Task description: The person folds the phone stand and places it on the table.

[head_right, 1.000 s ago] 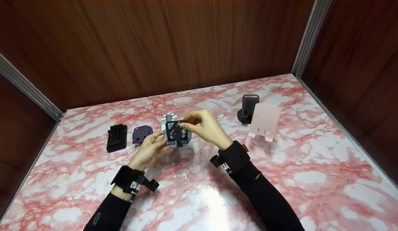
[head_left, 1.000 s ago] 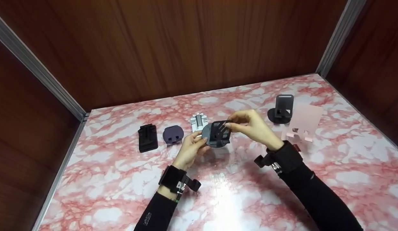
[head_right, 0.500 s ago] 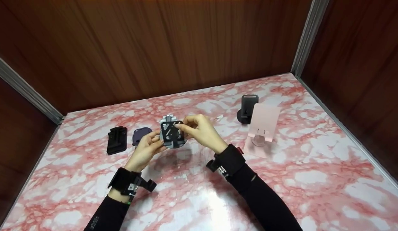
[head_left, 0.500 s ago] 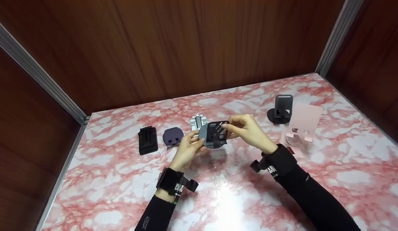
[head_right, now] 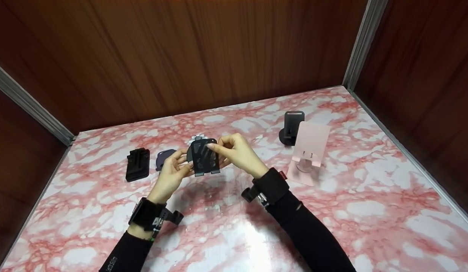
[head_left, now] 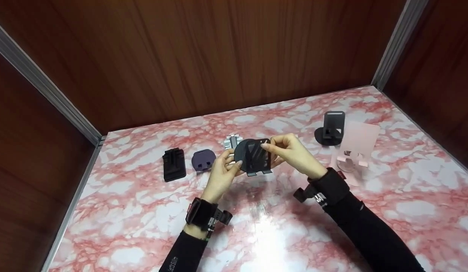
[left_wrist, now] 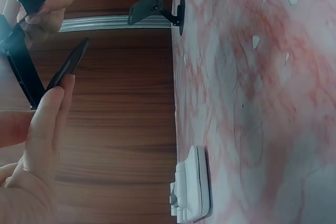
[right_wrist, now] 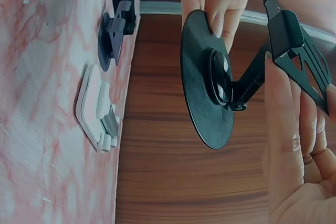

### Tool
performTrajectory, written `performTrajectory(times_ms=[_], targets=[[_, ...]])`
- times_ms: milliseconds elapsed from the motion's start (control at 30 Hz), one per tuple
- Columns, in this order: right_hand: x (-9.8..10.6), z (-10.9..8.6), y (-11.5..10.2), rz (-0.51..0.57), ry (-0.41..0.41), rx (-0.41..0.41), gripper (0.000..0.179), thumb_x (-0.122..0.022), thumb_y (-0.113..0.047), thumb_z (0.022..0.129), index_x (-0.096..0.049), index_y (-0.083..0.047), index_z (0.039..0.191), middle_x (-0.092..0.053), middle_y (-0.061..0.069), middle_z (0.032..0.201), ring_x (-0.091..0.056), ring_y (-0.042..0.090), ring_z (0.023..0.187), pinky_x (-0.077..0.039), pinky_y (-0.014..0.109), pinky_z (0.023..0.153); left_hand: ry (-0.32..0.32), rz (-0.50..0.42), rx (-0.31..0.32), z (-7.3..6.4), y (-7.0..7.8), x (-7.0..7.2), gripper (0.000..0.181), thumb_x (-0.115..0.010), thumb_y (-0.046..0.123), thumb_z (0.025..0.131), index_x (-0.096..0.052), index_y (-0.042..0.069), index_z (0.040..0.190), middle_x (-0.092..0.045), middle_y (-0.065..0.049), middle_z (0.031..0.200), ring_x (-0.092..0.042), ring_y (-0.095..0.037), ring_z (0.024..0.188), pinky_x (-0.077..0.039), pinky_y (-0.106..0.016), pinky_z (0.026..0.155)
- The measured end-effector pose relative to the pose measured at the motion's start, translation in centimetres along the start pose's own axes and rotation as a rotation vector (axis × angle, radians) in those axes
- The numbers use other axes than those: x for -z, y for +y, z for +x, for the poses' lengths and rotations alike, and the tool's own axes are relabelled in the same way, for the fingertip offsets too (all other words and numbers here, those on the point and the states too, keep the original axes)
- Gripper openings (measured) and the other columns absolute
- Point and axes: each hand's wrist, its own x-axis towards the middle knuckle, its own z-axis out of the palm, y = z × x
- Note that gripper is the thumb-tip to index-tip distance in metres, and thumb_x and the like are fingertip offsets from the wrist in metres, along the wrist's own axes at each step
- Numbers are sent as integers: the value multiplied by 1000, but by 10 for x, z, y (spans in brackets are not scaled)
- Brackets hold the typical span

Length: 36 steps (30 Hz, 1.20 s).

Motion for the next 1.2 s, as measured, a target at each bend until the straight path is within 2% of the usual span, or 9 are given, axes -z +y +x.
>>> performTrajectory(times_ms=[100, 333, 567, 767, 867, 1033, 1100, 1200], targets=[[0, 0, -1, 19, -16, -11, 32, -59, -22, 91, -56, 1, 69, -61, 4, 60, -62, 15, 55, -56, 47, 55, 0, 24, -14, 0, 0, 0, 33, -51, -4, 90, -45, -7, 123, -59, -28, 116, -67, -16, 87, -57, -30, 77], [0, 0, 1, 39, -52, -33, 31, -58, -24, 91, -58, -1, 70, -62, 3, 57, -59, 13, 48, -55, 47, 49, 1, 104, -64, -1, 4, 0, 32, -52, -4, 89, -49, -3, 121, -63, -25, 112, -68, -19, 84, -57, -38, 79], [-1, 0, 3, 74, -81, -69, 30, -58, -25, 91, -58, -6, 68, -58, 0, 54, -56, 10, 44, -54, 36, 43, -3, 154, -115, -3, 8, -2, 32, -54, -4, 89, -51, -3, 121, -63, -27, 111, -68, -31, 87, -58, -30, 76], [-1, -1, 7, 119, -105, -119, 27, -58, -24, 91, -60, -6, 70, -58, -1, 53, -55, 10, 41, -52, 28, 41, -5, 221, -164, -13, 27, -7, 30, -54, -3, 89, -52, -5, 118, -64, -27, 110, -67, -34, 91, -57, -27, 77], [-1, -1, 7, 148, -122, -135, 26, -57, -22, 92, -60, -6, 71, -59, -1, 53, -55, 10, 40, -51, 27, 41, 1, 238, -182, -15, 30, -9, 29, -54, -3, 89, -52, -5, 118, -64, -28, 109, -67, -35, 91, -57, -26, 78], [0, -2, 4, 152, -117, -152, 26, -59, -23, 91, -59, -6, 72, -59, 0, 54, -55, 10, 42, -53, 30, 42, 12, 226, -198, -7, 12, -5, 29, -56, 1, 89, -54, -1, 118, -65, -25, 108, -69, -30, 89, -57, -26, 77], [0, -2, 3, 110, -90, -152, 26, -60, -25, 90, -59, -6, 72, -58, -1, 54, -54, 10, 43, -53, 32, 44, 14, 196, -183, -3, 5, -4, 29, -56, 1, 89, -54, -1, 118, -66, -24, 107, -69, -28, 87, -58, -28, 76], [0, -2, -1, 20, -25, -137, 26, -63, -26, 88, -59, -5, 72, -57, -1, 55, -54, 10, 45, -54, 32, 46, -3, 111, -123, -2, 5, -5, 29, -55, -3, 88, -54, -2, 117, -65, -25, 108, -69, -27, 85, -58, -34, 77]])
